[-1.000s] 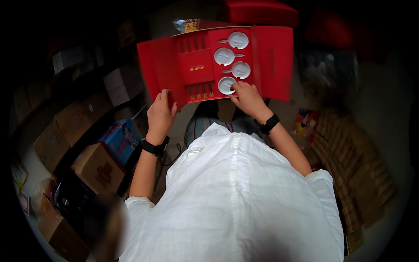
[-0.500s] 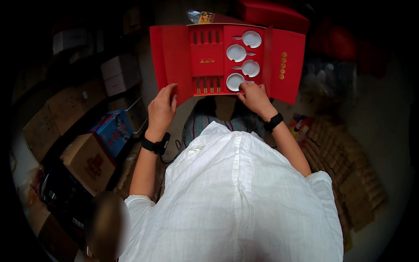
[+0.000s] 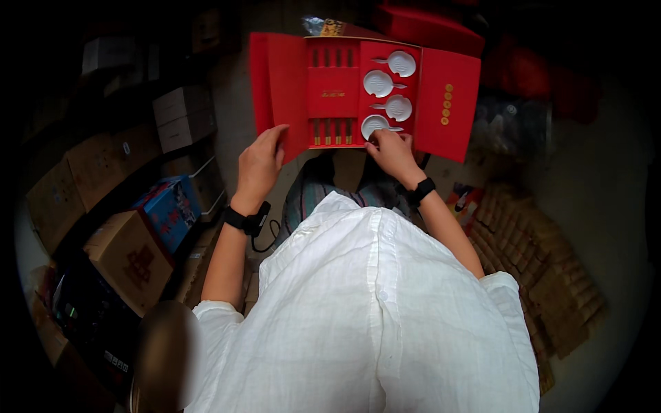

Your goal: The person picks up a red box from a pile of boxes, opens it to reveal four small white bowls, then picks up a bundle of incense sticks, replaces them in their sleeve, and places them back into the red box before closing it.

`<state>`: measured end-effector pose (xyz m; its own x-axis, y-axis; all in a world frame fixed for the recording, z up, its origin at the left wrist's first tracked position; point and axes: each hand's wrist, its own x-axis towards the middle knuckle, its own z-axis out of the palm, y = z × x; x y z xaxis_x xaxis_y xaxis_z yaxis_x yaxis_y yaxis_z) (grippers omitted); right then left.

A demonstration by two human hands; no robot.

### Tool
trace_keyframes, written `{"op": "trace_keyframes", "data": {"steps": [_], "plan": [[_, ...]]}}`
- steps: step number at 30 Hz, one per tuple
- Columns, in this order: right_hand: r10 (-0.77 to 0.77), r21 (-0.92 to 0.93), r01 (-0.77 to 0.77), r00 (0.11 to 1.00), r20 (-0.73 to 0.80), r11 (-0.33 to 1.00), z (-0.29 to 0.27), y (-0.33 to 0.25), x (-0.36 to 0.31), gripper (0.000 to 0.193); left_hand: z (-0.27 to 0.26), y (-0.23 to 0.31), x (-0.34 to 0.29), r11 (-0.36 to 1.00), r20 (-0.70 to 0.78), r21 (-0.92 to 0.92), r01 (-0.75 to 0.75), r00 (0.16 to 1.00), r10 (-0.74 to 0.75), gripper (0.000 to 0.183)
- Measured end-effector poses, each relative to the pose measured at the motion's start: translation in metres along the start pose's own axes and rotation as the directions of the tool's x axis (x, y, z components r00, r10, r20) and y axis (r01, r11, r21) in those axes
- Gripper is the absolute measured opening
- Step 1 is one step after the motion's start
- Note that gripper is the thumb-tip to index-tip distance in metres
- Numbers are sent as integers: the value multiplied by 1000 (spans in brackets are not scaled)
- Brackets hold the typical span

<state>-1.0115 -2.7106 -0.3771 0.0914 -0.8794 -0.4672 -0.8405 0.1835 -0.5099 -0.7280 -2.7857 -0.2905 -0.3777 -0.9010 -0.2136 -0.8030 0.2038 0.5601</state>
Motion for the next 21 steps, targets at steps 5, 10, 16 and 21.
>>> {"op": "trace_keyframes", "data": {"steps": [5, 10, 16, 21], "plan": [[150, 364, -161, 987, 57, 918, 18, -2, 23, 24, 7, 0, 2, 994, -6, -98, 40, 999, -41, 33], [187, 243, -175, 982, -28, 954, 22, -10, 21, 25, 13, 3, 0, 972, 16, -198, 129, 992, -128, 30], [53, 103, -28, 966, -252, 994, 22, -20, 47, 45, 16, -2, -1, 963, -23, -250, 96, 994, -106, 30], [-137, -57, 125, 890, -434, 991, 4, -44, 100, 62, 14, -4, -1, 983, -54, -182, 7, 998, -17, 31]]}}
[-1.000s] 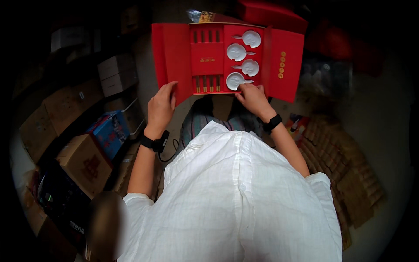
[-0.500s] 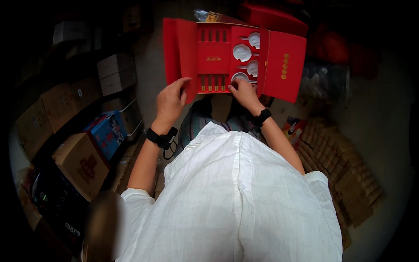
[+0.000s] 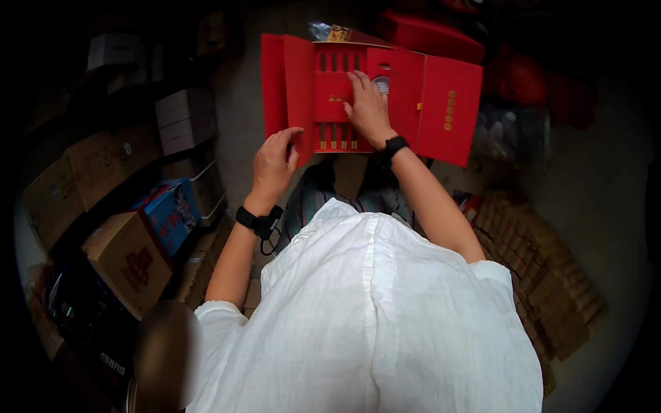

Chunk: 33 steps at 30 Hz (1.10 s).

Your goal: The person picks up a red box from a pile of boxes, opens it to reveal four small white bowls, then picks up a bundle of incense sticks, replaces them in their sleeve, and places them back into the red box before closing it.

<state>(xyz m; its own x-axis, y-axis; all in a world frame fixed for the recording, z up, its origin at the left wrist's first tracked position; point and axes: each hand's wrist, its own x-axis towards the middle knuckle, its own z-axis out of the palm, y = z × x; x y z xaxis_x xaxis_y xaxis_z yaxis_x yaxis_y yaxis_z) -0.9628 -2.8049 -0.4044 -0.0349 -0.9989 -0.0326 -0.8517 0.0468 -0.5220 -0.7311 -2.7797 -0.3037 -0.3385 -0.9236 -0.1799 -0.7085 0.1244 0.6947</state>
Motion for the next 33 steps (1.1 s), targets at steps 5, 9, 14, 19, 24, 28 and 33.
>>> {"op": "trace_keyframes", "data": {"steps": [5, 9, 14, 19, 24, 28, 33], "plan": [[-13, -118, 27, 993, 120, 993, 12, 5, 29, 63, -1, 2, -2, 998, -20, 40, -41, 999, 42, 32], [4, -150, 18, 989, 147, 988, 10, 4, 46, 54, -1, 2, -4, 999, -33, 49, -17, 999, 19, 32], [-62, -175, 97, 979, 195, 980, -6, 3, 51, 53, 0, -2, -4, 997, -52, 62, -43, 998, 46, 31], [-156, -130, 172, 980, 126, 977, -24, 7, 32, 53, 0, -1, -4, 997, -69, 67, -44, 996, 49, 31], [-152, -78, 156, 987, 54, 985, -41, 4, 15, 53, -2, -2, -4, 996, -54, 89, -17, 998, 22, 33], [-135, -14, 135, 991, -17, 991, -51, -1, -4, 50, -3, 1, -5, 998, -68, 70, 7, 998, -2, 32], [-72, -22, 71, 994, -78, 997, -53, 5, -15, 48, 0, -3, -6, 1000, -110, 5, 5, 994, -5, 31]]}}
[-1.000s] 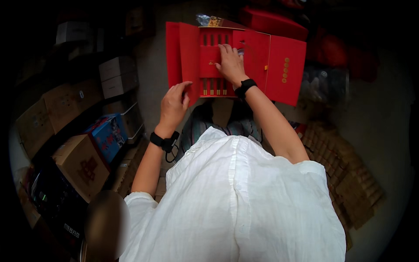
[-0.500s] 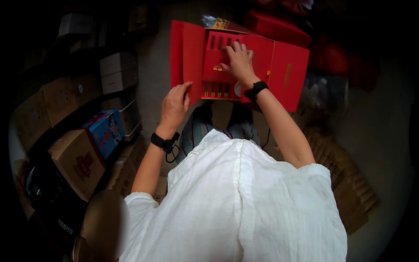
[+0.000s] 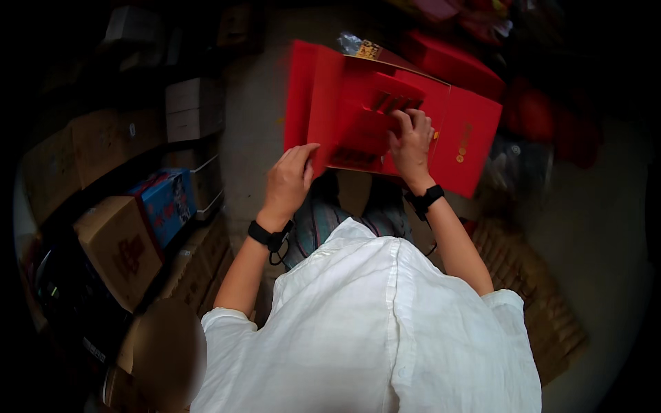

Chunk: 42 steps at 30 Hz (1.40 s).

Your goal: The person picks up a red box from a pile of boxes, opens it to reveal four small white bowls, then picks up a bundle of incense sticks, replaces them in their sleeve, and places them back into the red box before closing it.

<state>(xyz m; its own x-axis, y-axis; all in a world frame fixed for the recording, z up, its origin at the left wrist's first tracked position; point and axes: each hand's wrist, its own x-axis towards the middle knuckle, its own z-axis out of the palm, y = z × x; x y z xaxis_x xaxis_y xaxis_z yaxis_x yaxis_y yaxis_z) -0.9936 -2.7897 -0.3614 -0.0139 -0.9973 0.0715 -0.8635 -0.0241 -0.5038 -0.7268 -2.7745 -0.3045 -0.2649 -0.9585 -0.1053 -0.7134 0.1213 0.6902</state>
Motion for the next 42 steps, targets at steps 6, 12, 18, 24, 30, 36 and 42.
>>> {"op": "trace_keyframes", "data": {"steps": [6, 12, 18, 24, 30, 36, 42], "plan": [[-9, -32, 9, 1000, -13, 999, -3, 7, -1, 49, -3, 1, 2, 1000, -16, -15, -3, 1000, 3, 30], [-21, -23, 22, 999, 33, 999, 7, 2, 10, 49, -2, -2, 3, 999, 8, -37, 7, 1000, -7, 21], [-55, -27, 58, 995, 82, 998, 28, -2, 35, 47, 4, -1, -4, 999, 42, -24, 32, 999, -31, 34], [-150, 43, 146, 979, 137, 988, 54, 14, 54, 43, 12, 10, -2, 998, -13, -48, 36, 999, -37, 44], [-171, 89, 159, 974, 149, 983, 63, 16, 59, 44, 22, 16, 2, 991, 72, -127, 46, 997, -37, 41], [-140, 46, 134, 972, 189, 990, 59, 14, 55, 49, 52, 39, 13, 999, -5, -45, 1, 1000, -1, 33], [-151, 141, 128, 974, 169, 982, 60, 13, 57, 50, 61, 40, 26, 935, 54, 266, 236, 965, -258, 20]]}}
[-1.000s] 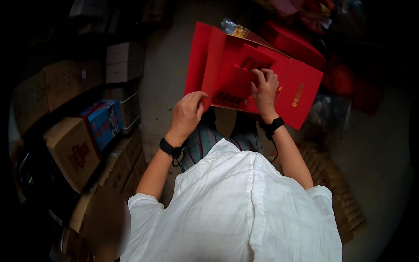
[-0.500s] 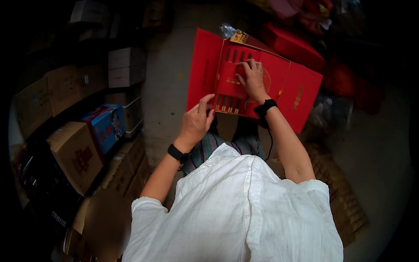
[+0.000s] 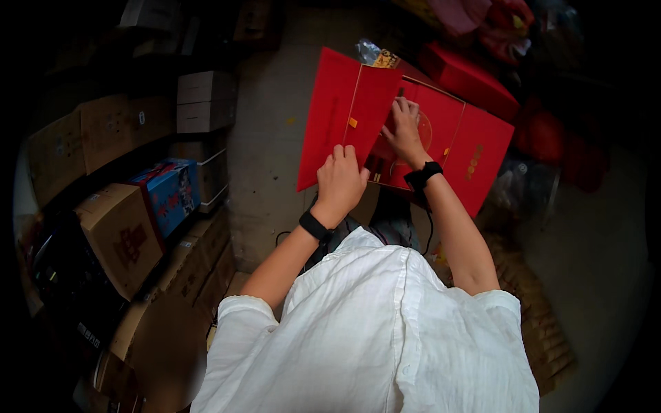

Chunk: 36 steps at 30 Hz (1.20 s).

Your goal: The person picks up a red box from a pile of boxes, opens it to reveal four small white bowls, then picks up a bundle of incense sticks, replaces them in their sleeve, and places them back into the red box before closing it.

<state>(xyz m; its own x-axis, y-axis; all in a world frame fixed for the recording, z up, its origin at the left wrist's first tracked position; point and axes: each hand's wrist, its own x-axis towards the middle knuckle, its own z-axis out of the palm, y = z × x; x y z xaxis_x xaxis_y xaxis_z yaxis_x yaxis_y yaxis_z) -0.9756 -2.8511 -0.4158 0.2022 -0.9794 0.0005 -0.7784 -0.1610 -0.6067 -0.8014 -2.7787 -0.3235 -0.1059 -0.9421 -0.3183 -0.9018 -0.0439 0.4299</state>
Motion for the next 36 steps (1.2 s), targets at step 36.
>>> {"op": "trace_keyframes", "data": {"steps": [36], "plan": [[716, -165, -712, 697, -42, 683, -58, -2, -120, 45, 0, -77, 8, 336, 458, -857, 391, 876, 152, 39]]}}
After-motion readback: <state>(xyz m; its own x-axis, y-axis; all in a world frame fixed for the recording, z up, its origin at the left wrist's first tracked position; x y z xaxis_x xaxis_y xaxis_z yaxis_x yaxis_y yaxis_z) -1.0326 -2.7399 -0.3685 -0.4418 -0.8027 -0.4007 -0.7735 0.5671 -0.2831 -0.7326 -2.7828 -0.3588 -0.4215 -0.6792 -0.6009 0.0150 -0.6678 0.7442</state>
